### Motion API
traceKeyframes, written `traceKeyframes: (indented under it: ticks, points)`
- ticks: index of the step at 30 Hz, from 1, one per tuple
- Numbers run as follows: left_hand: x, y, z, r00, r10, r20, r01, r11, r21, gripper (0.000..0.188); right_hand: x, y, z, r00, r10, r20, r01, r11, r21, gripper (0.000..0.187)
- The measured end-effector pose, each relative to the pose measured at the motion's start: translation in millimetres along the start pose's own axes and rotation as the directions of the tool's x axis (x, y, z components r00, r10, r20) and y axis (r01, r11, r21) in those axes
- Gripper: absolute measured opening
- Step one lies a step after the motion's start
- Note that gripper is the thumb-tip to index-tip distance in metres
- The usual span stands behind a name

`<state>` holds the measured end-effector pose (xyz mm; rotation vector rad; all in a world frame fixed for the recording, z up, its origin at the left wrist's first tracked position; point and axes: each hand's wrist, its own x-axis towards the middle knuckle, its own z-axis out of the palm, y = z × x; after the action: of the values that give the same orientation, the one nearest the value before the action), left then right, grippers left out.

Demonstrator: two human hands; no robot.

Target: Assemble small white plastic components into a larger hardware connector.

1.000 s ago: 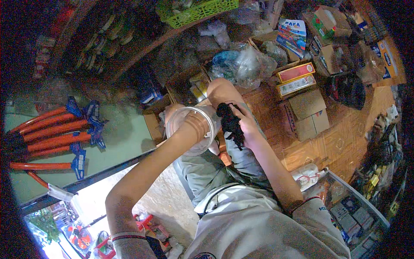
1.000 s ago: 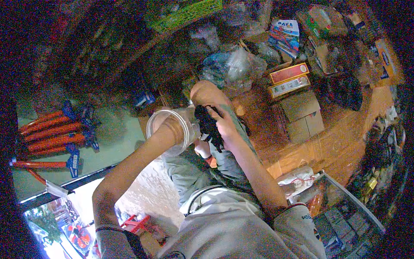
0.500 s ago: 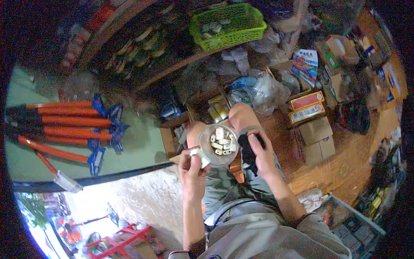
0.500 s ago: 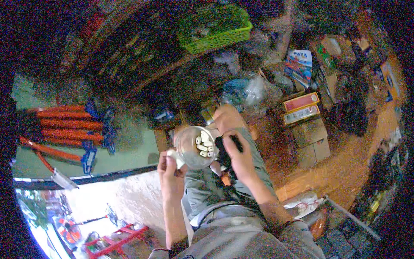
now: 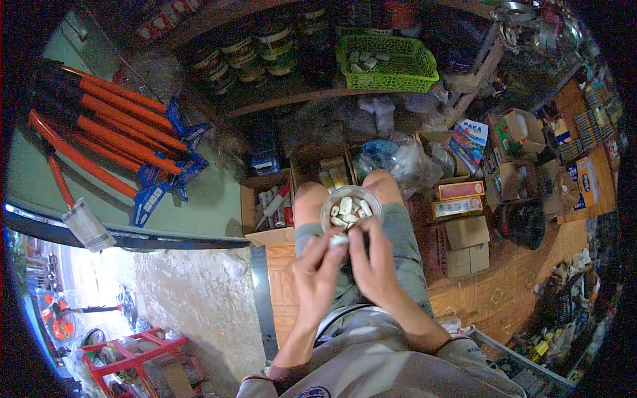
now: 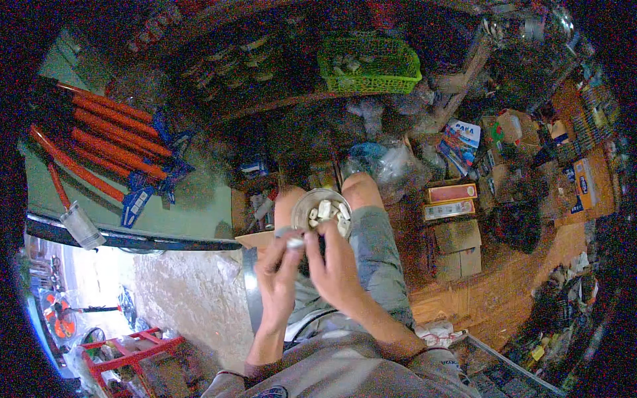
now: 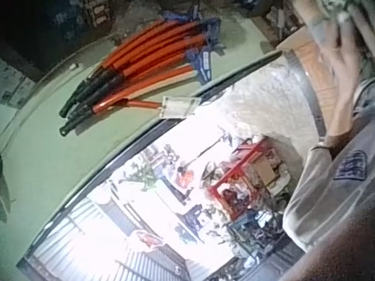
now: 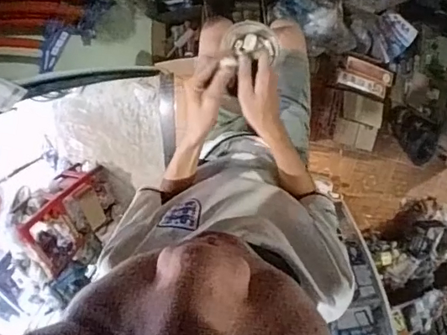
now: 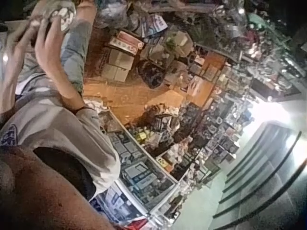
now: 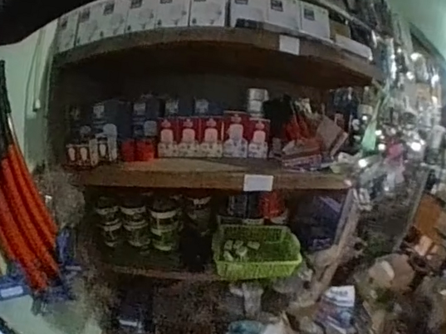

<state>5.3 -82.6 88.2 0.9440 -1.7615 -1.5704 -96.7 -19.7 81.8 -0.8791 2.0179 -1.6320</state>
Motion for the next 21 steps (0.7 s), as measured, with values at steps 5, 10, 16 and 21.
traceKeyframes:
  ticks: [5,10,16,21]
  points:
    - [-4.8,-1.8,1.7,0.993,-0.055,-0.1,0.038,0.986,-0.162,0.033,-7.2,-3.0,13.3,0.995,-0.087,-0.049,0.088,0.996,0.021,0.019]
    - [2.8,-9.0,-5.3,0.99,-0.126,-0.066,0.097,0.938,-0.333,0.033,-18.4,2.6,18.2,0.994,-0.103,-0.044,0.105,0.993,0.058,0.018]
    - [-14.0,1.9,15.7,0.977,0.061,0.205,-0.086,0.99,0.115,0.058,14.0,5.9,-5.7,0.991,-0.045,-0.128,0.103,0.864,0.493,0.025]
    - [-2.7,11.6,17.3,0.965,0.262,0.034,-0.259,0.916,0.306,0.048,10.8,6.6,-14.5,0.99,-0.02,-0.138,0.068,0.936,0.345,0.022]
